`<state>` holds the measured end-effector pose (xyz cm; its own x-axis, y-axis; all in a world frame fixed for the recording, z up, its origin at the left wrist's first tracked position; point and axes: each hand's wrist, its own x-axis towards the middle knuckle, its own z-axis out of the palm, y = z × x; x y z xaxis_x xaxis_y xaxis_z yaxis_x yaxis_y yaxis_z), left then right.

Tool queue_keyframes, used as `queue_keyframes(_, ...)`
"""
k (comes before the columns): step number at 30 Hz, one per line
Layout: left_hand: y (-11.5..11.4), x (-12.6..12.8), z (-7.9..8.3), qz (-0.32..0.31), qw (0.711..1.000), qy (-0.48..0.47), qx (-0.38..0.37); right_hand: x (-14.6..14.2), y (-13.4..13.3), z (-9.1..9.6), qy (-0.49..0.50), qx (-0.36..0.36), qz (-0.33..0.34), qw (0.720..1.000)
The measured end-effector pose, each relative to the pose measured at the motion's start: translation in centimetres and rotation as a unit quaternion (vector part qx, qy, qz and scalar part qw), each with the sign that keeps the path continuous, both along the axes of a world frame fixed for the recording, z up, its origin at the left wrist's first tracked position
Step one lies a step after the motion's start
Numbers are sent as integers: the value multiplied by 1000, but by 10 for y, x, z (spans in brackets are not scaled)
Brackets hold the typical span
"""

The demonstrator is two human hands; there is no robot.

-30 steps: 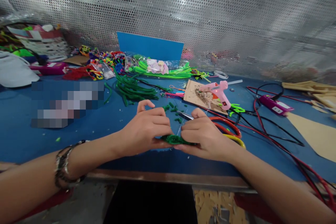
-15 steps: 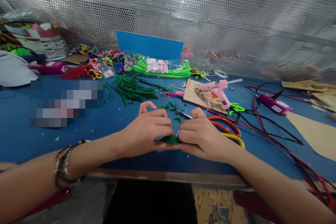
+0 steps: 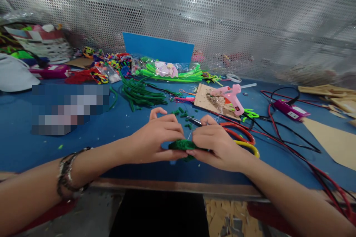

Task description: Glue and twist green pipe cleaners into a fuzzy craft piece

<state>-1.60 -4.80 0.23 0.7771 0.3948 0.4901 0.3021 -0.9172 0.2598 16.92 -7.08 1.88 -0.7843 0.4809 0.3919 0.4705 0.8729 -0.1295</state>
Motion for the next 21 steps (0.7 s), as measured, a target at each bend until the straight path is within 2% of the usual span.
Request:
queue_keyframes(5,1,0,-3,21,999,-12,33,-2,0,-4,40,51,-46,997)
queue_keyframes(9,0,1,-5,32,997,-8,66,-4,0,-2,16,87,-28,996)
queue_keyframes(14,0,3,-6,39,997,9,71,-3,0,-1,-8,81,-18,997)
queue_keyframes(21,2,1,-4,64,997,7,46,1,2,1,-5,-5,-67,998)
